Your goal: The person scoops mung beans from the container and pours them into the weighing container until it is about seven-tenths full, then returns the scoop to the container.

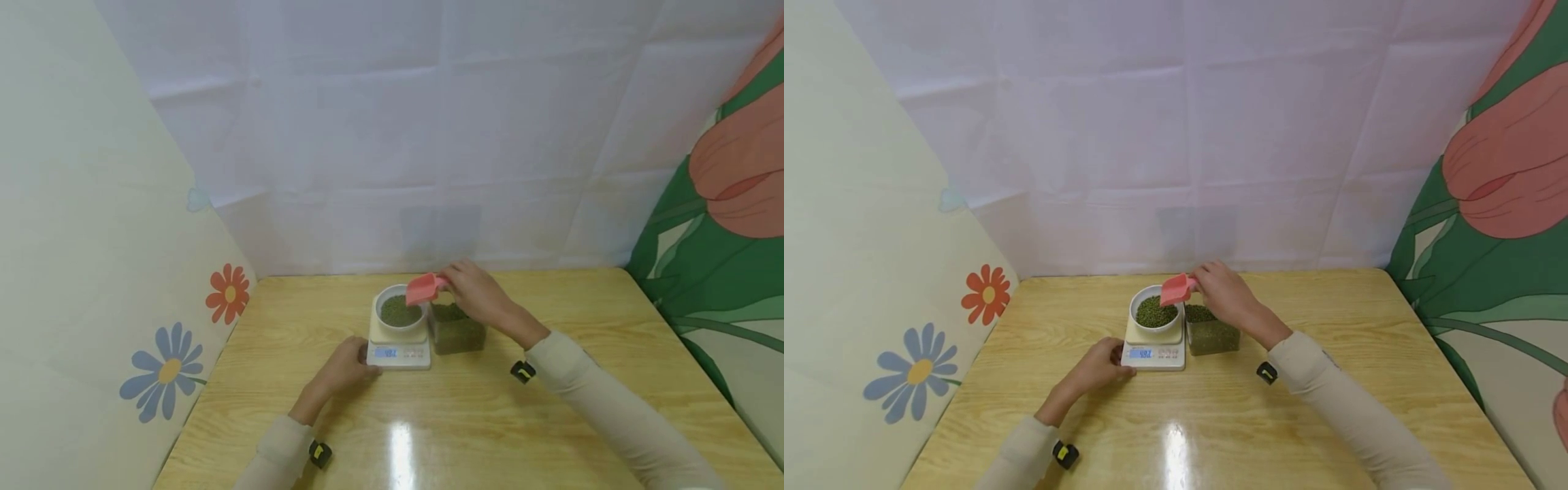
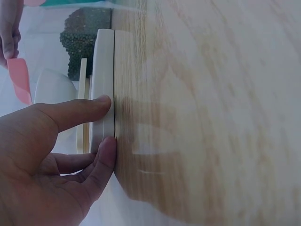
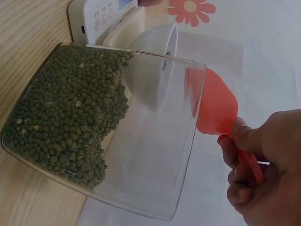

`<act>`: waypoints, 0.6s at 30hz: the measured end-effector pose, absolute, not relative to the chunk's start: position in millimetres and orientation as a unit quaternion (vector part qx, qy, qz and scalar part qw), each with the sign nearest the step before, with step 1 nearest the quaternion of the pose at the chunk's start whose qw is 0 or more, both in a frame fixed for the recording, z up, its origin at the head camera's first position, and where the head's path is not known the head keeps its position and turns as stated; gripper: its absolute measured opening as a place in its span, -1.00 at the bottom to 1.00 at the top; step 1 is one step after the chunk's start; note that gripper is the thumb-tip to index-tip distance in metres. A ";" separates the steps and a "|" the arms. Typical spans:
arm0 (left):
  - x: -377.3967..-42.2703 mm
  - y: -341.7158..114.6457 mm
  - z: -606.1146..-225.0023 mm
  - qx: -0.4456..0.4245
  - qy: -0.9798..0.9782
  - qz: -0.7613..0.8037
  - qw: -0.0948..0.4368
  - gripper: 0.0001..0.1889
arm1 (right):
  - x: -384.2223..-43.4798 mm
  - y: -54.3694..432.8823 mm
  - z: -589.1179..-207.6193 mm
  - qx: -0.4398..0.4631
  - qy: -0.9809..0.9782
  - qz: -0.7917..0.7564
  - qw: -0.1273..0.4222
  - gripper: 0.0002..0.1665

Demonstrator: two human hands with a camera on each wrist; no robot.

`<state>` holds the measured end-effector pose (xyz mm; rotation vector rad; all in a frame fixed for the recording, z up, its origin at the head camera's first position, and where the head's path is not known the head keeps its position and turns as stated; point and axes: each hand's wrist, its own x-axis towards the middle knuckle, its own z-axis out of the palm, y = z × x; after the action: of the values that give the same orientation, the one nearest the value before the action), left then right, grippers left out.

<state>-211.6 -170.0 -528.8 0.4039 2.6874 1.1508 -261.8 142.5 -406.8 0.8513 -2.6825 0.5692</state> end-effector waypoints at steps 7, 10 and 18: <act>-210.9 -169.8 -527.5 0.140 0.903 0.393 0.097 -0.58 | -260.3 142.6 -403.8 0.297 -0.926 0.187 0.138 -0.71; -211.5 -169.9 -528.3 0.142 0.905 0.390 0.096 -0.59 | -259.8 142.9 -403.4 0.298 -0.926 0.186 0.139 -0.72; -210.5 -169.6 -527.7 0.144 0.905 0.388 0.096 -0.60 | -258.9 146.1 -401.8 0.292 -0.927 0.197 0.131 -0.70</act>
<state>-210.5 -169.6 -527.7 0.4264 2.6820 1.1479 -258.9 146.1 -401.8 0.8473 -2.6919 0.5716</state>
